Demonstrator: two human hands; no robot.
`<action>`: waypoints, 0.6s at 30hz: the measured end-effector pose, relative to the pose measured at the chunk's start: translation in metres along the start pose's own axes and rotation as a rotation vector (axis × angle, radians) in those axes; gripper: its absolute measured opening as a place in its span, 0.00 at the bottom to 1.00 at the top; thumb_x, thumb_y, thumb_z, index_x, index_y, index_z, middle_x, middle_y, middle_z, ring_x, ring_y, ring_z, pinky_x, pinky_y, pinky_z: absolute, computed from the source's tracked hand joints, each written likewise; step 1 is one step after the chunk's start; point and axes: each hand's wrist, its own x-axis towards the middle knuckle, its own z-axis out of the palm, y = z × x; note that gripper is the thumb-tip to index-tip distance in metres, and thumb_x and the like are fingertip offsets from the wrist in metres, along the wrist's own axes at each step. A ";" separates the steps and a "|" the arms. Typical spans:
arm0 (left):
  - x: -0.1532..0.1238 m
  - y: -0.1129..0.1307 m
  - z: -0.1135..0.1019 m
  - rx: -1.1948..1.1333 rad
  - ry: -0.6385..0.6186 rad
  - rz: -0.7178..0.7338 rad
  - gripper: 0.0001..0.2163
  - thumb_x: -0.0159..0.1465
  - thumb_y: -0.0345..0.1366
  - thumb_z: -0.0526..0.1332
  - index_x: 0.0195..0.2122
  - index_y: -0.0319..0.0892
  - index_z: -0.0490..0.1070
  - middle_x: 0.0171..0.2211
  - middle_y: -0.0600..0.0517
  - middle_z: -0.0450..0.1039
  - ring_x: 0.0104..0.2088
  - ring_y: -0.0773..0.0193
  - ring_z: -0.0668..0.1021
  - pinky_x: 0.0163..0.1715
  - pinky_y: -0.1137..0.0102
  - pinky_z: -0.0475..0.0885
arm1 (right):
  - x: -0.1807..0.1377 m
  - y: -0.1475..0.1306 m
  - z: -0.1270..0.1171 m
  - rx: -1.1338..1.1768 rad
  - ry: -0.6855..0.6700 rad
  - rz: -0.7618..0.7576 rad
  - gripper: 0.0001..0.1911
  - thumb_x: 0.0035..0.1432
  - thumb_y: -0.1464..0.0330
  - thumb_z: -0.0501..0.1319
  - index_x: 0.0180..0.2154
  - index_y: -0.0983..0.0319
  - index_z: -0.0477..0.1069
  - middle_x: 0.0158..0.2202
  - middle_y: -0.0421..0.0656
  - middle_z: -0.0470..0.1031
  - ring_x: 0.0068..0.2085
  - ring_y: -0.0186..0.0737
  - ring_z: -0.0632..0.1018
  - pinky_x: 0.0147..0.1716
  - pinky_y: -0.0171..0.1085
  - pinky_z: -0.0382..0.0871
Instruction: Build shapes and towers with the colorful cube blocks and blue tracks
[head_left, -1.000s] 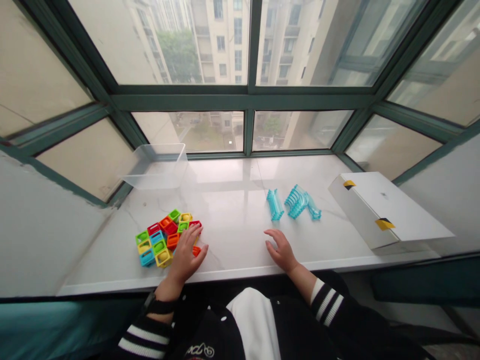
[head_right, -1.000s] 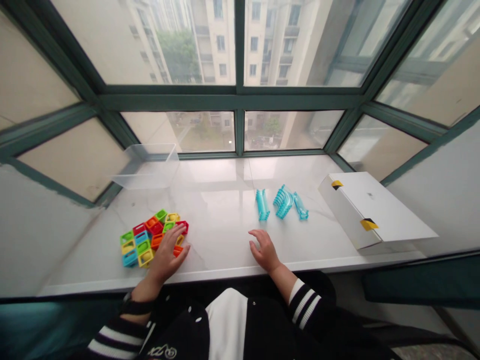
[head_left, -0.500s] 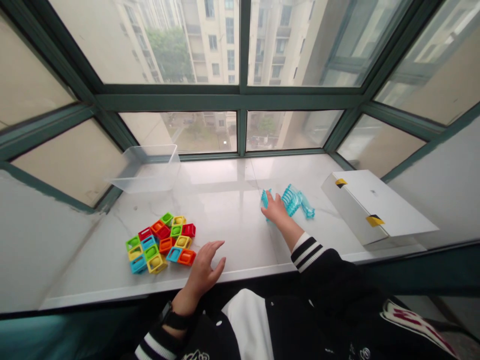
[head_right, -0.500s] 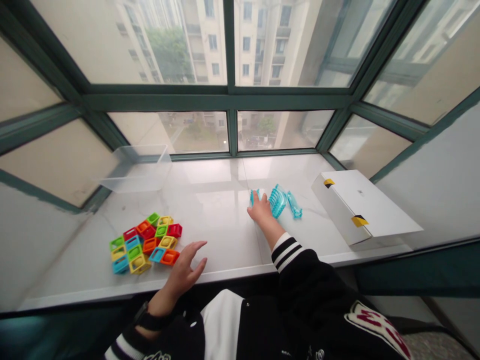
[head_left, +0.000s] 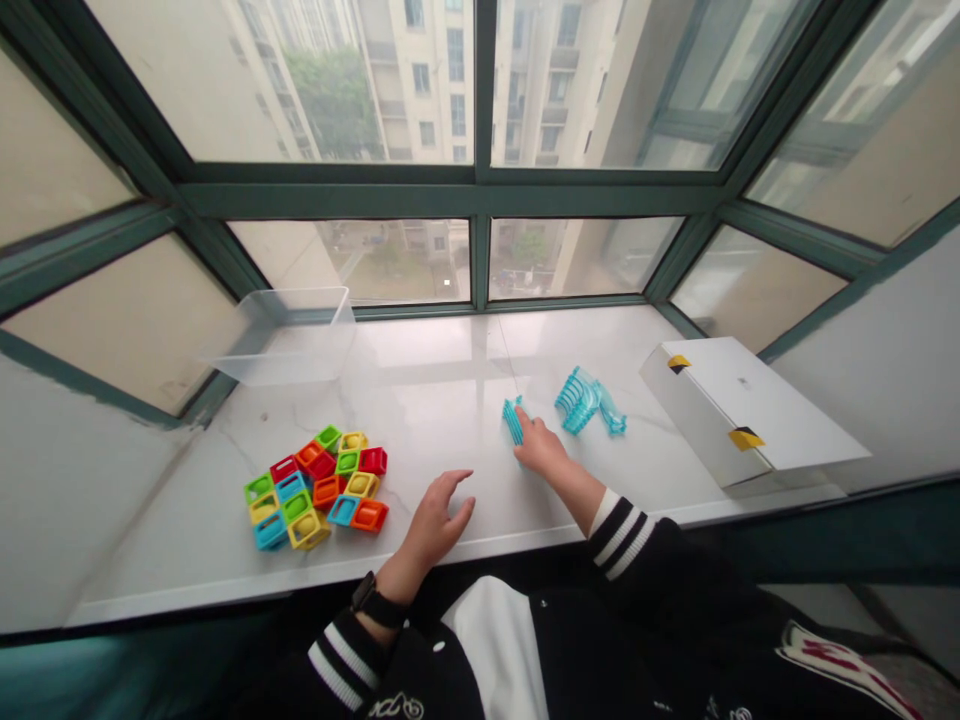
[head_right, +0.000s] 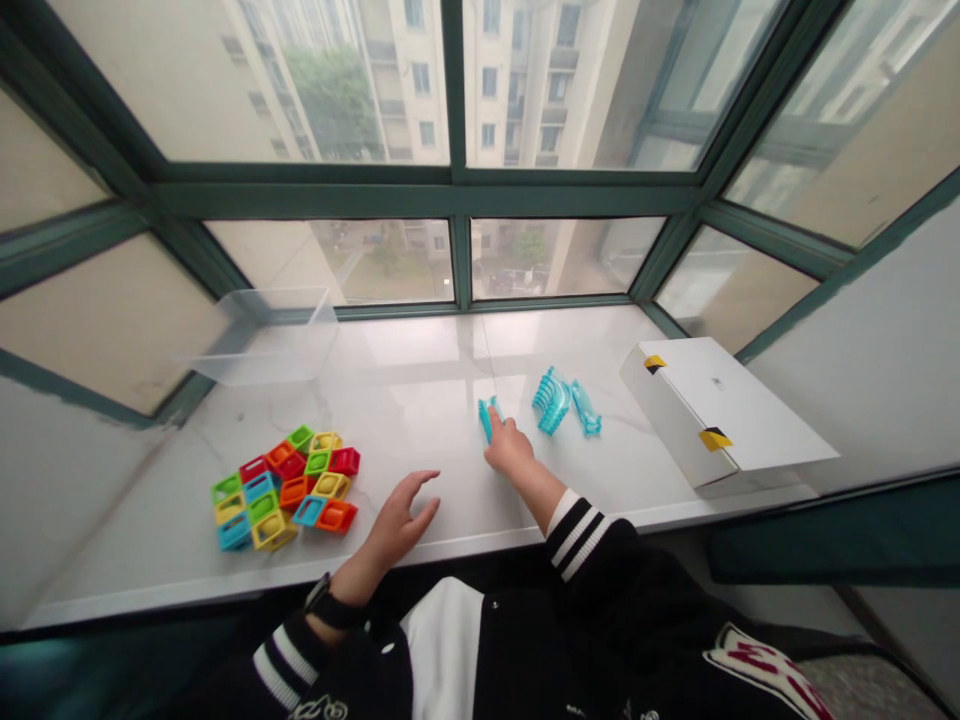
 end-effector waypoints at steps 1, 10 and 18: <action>0.003 0.001 0.003 0.003 -0.003 0.000 0.19 0.69 0.37 0.60 0.62 0.47 0.70 0.59 0.44 0.76 0.60 0.53 0.77 0.63 0.53 0.73 | -0.011 -0.003 0.008 0.041 0.012 -0.057 0.47 0.58 0.70 0.62 0.75 0.53 0.49 0.59 0.58 0.74 0.41 0.54 0.82 0.44 0.48 0.74; 0.004 0.007 0.011 -0.025 -0.019 -0.011 0.17 0.71 0.38 0.60 0.61 0.47 0.69 0.58 0.44 0.73 0.59 0.55 0.77 0.60 0.56 0.76 | -0.081 -0.051 0.035 0.228 -0.124 -0.177 0.47 0.60 0.66 0.63 0.76 0.52 0.48 0.57 0.53 0.77 0.49 0.56 0.81 0.50 0.49 0.74; 0.003 -0.004 0.019 -0.064 0.001 -0.127 0.18 0.67 0.40 0.63 0.58 0.47 0.71 0.58 0.44 0.69 0.44 0.61 0.82 0.44 0.62 0.83 | -0.077 -0.044 0.015 0.399 0.005 -0.094 0.41 0.64 0.67 0.59 0.75 0.56 0.49 0.61 0.53 0.73 0.58 0.52 0.77 0.61 0.50 0.70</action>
